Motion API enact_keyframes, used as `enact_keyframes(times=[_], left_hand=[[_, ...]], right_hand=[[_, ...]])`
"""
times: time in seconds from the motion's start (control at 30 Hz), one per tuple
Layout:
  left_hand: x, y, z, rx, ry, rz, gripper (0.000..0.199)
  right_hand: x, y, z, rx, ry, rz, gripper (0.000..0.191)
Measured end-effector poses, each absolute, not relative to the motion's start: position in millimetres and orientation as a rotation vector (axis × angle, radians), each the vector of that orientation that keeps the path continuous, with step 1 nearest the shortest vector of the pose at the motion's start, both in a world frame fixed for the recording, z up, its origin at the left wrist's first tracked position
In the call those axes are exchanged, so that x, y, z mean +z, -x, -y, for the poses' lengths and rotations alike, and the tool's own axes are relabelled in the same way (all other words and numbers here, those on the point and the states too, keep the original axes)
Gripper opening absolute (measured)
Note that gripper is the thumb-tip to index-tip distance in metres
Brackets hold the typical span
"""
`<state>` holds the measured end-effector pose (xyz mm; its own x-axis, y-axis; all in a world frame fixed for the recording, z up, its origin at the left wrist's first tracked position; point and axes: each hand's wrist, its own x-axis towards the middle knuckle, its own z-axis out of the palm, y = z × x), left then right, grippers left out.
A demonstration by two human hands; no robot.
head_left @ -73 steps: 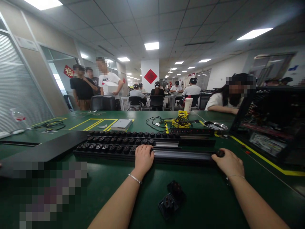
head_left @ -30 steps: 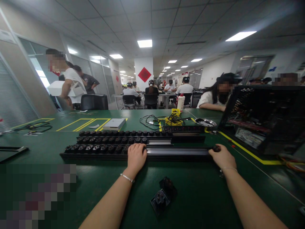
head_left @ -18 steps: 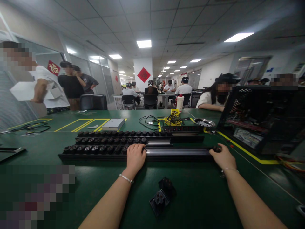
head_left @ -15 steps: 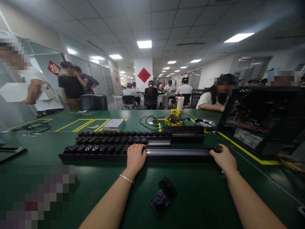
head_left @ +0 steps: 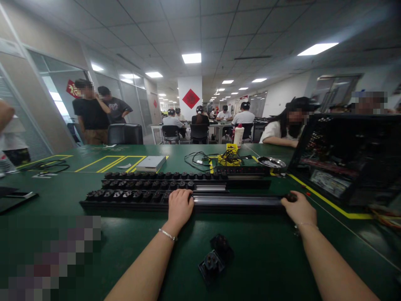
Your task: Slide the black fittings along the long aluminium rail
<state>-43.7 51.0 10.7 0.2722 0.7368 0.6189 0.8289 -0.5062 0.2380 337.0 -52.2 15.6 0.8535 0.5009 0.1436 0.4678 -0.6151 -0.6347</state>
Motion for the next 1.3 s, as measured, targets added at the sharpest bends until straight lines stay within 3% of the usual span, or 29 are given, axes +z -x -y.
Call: enact_keyframes(times=[0.97, 1.3], left_hand=[[12.5, 43.7, -50.6, -1.060, 2.420, 1.483, 0.020], [13.1, 43.6, -49.4, -1.069, 2.417, 1.490, 0.021]], right_hand=[[3.9, -352.1, 51.2, -0.106, 2.369, 0.771, 0.048], [5.4, -377.5, 72.2, 0.112, 2.309, 0.352, 0.046]])
